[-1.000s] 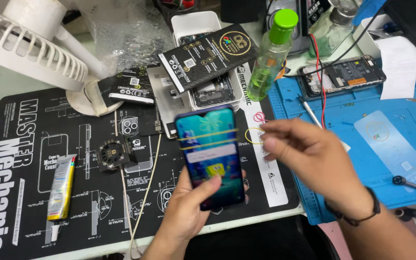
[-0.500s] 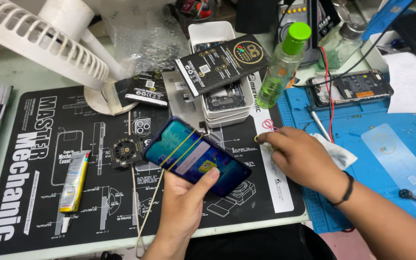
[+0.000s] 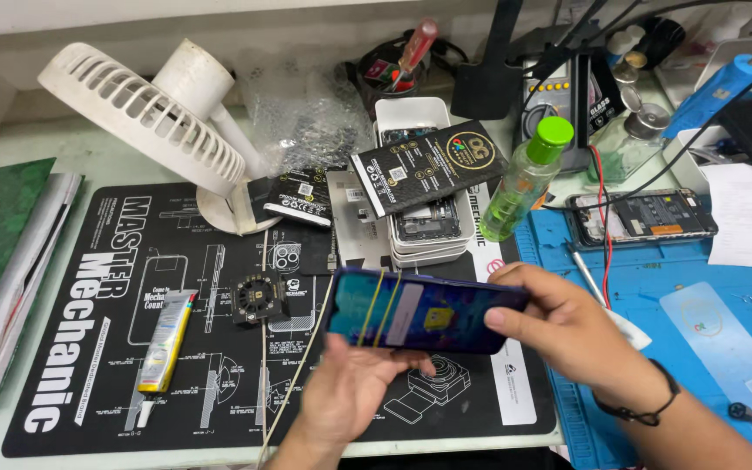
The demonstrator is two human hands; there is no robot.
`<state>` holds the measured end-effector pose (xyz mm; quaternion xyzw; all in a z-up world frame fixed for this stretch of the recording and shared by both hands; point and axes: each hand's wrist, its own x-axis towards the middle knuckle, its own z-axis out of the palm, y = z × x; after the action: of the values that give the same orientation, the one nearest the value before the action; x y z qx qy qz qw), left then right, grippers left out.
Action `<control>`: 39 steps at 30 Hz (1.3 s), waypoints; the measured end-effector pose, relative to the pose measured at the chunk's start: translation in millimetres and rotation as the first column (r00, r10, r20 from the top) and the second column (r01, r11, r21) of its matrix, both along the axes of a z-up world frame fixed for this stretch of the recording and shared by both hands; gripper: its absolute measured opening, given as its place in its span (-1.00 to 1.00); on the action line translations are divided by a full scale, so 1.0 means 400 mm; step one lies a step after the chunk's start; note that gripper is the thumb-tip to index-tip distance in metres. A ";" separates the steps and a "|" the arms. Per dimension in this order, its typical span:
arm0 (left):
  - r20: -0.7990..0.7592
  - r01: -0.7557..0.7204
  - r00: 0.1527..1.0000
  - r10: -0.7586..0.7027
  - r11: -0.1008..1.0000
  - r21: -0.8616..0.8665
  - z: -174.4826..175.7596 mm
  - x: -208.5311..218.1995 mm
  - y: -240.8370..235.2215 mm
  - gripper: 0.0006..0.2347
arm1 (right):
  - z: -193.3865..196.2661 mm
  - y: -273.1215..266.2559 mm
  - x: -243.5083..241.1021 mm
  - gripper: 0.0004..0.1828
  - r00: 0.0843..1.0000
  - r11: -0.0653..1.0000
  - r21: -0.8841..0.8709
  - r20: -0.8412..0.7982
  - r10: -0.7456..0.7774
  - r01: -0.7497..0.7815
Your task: The person cleans a smartphone by spraying liquid onto the screen and wiping it with a white cloth. They then wipe the back and sides of the phone, remove rubber bands, and reapply them to secure the device.
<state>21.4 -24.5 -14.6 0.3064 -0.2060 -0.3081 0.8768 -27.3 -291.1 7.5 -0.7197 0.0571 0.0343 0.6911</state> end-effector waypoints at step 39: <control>0.094 0.155 0.961 -0.259 0.791 0.592 0.060 0.045 -0.013 -0.33 | 0.264 0.048 0.077 0.39 0.806 0.581 -0.808 0.279 0.523 -0.097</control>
<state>39.5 -29.9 9.3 0.5590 -0.2090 -0.4232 0.6818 3.3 -271.8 113.1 -0.9228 -0.2427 -0.0513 0.2948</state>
